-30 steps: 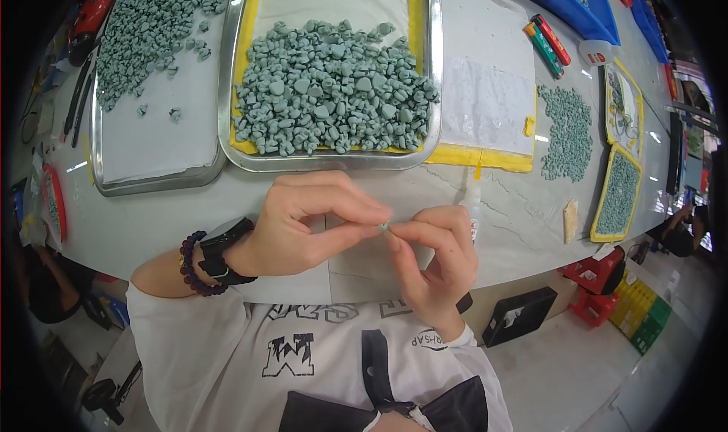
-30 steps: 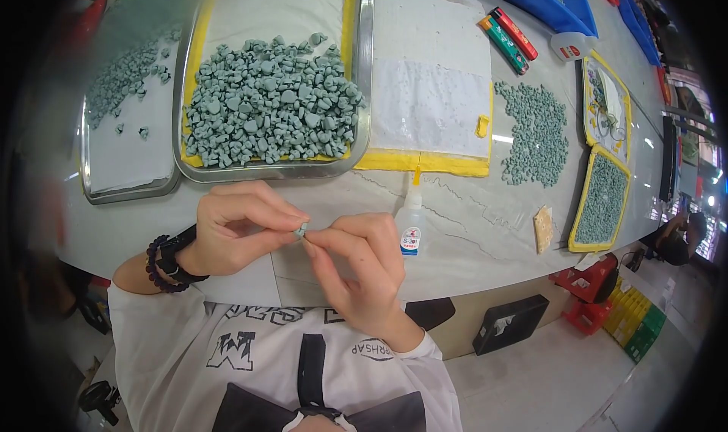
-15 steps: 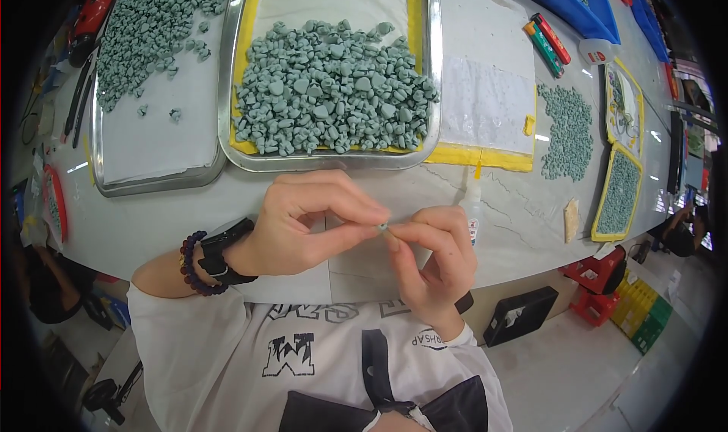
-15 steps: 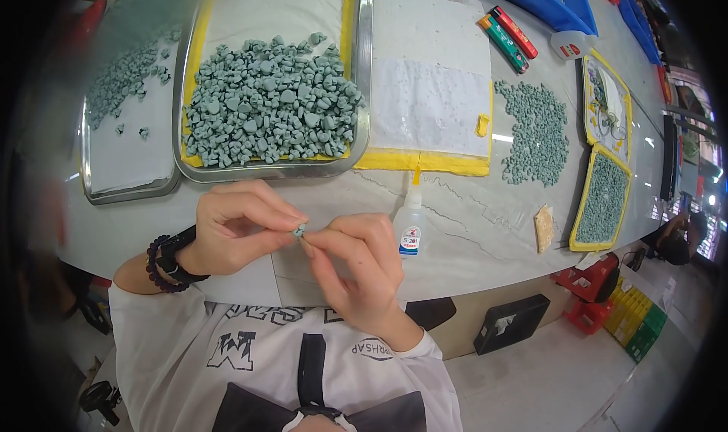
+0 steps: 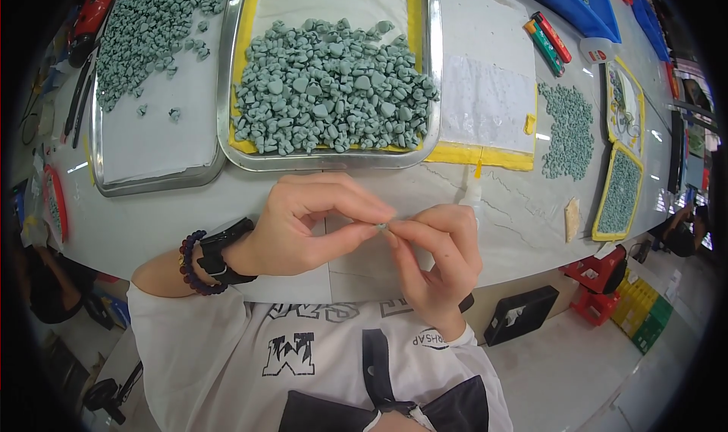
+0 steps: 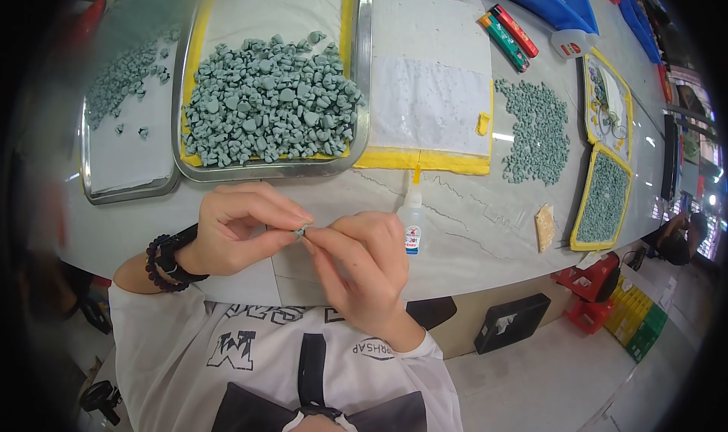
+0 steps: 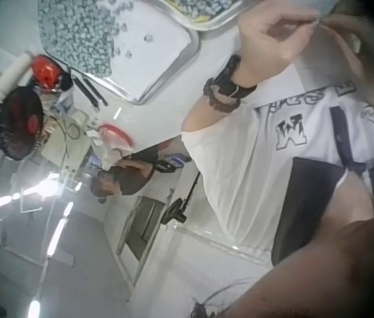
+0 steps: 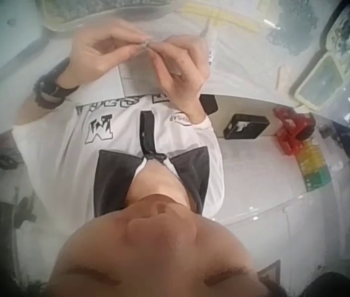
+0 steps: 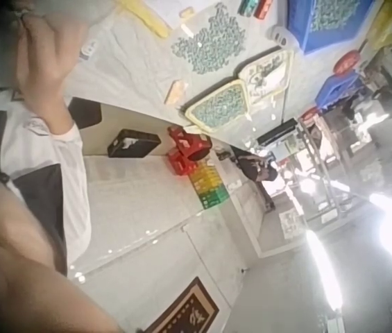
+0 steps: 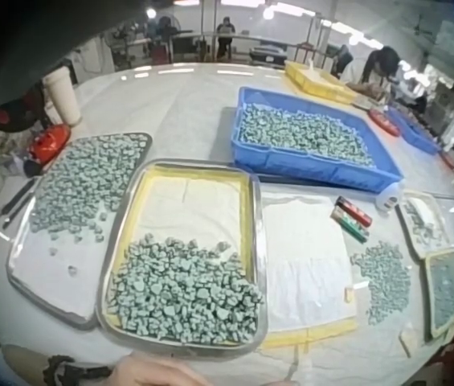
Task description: The recorder is assembling small green plastic components using glue at a factory workbench.
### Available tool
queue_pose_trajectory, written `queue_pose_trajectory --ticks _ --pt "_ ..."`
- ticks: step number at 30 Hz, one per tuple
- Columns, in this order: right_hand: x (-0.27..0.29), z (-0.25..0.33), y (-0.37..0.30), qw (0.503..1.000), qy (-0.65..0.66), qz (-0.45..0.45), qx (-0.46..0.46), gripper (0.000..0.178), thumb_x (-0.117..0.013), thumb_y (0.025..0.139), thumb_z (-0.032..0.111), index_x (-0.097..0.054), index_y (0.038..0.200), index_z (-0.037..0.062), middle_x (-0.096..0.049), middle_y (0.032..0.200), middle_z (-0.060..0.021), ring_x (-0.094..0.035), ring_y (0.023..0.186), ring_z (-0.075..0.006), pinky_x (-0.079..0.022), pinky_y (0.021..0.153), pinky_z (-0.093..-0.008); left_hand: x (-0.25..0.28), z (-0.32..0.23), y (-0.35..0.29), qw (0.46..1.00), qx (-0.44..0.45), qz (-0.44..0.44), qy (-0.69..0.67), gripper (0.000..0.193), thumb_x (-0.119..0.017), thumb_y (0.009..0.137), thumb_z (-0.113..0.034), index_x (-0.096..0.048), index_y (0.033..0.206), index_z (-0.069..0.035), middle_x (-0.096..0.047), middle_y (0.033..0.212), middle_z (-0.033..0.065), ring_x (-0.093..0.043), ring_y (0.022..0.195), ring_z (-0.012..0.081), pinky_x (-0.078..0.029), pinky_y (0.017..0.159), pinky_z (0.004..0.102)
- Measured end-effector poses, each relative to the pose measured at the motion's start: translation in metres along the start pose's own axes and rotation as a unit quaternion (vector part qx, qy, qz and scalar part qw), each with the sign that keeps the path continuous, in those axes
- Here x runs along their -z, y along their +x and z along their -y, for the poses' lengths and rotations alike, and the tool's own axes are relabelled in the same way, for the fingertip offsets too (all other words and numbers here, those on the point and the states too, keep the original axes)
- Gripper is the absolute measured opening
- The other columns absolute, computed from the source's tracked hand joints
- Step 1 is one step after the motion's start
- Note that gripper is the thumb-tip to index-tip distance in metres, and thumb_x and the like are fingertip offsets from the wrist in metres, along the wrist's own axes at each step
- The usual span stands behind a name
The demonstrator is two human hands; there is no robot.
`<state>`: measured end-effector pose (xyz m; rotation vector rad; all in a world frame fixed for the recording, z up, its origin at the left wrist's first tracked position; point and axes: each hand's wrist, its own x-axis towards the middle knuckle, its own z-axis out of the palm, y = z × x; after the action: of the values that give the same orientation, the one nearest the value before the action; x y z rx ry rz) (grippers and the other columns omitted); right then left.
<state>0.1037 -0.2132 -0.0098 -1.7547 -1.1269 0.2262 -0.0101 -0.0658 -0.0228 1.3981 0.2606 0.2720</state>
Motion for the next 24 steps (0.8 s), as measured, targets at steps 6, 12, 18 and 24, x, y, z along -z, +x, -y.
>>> queue_pose_trajectory --ticks 6,12,18,24 --pt "-0.0019 0.0 0.0019 1.0 -0.004 0.007 -0.009 0.028 -0.073 0.058 -0.004 -0.065 0.084 0.0049 -0.058 0.078 -0.0039 -0.052 0.071 -0.0214 -0.038 0.065 -0.032 0.0011 0.0033 -0.0007 0.999 -0.03 0.007 0.036 0.025 -0.061 0.072 0.015 -0.066 0.092 0.002 -0.065 0.097 0.0149 -0.064 0.089 0.0198 -0.052 0.076 0.0276" --pt "-0.0041 -0.0031 0.0009 1.0 -0.007 -0.008 0.002 0.029 -0.072 0.058 -0.005 -0.065 0.084 0.005 -0.058 0.078 -0.0036 -0.052 0.072 -0.0214 -0.039 0.067 -0.032 -0.0003 0.0025 0.0013 1.0 -0.003 -0.012 -0.009 0.024 -0.06 0.073 0.014 -0.067 0.091 0.001 -0.065 0.095 0.0146 -0.064 0.089 0.02 -0.052 0.075 0.0279" --pt "-0.0039 -0.0016 0.0016 1.0 -0.02 -0.002 0.01 0.025 -0.07 0.06 -0.009 -0.064 0.082 0.0023 -0.057 0.079 -0.006 -0.052 0.072 -0.0214 -0.04 0.064 -0.0303 0.0006 0.0024 0.0012 0.998 -0.035 -0.022 0.041 0.022 -0.06 0.073 0.013 -0.067 0.09 0.001 -0.066 0.094 0.0136 -0.064 0.087 0.02 -0.052 0.074 0.028" --pt "-0.0048 0.0058 -0.0006 0.999 -0.027 0.016 0.002 0.029 -0.071 0.058 -0.007 -0.064 0.084 0.0038 -0.058 0.079 -0.006 -0.053 0.073 -0.0234 -0.04 0.067 -0.0326 -0.0016 0.0011 -0.0013 0.996 -0.063 -0.017 0.064 0.023 -0.064 0.071 0.009 -0.067 0.091 -0.001 -0.066 0.094 0.0102 -0.064 0.085 0.0191 -0.051 0.071 0.0274"
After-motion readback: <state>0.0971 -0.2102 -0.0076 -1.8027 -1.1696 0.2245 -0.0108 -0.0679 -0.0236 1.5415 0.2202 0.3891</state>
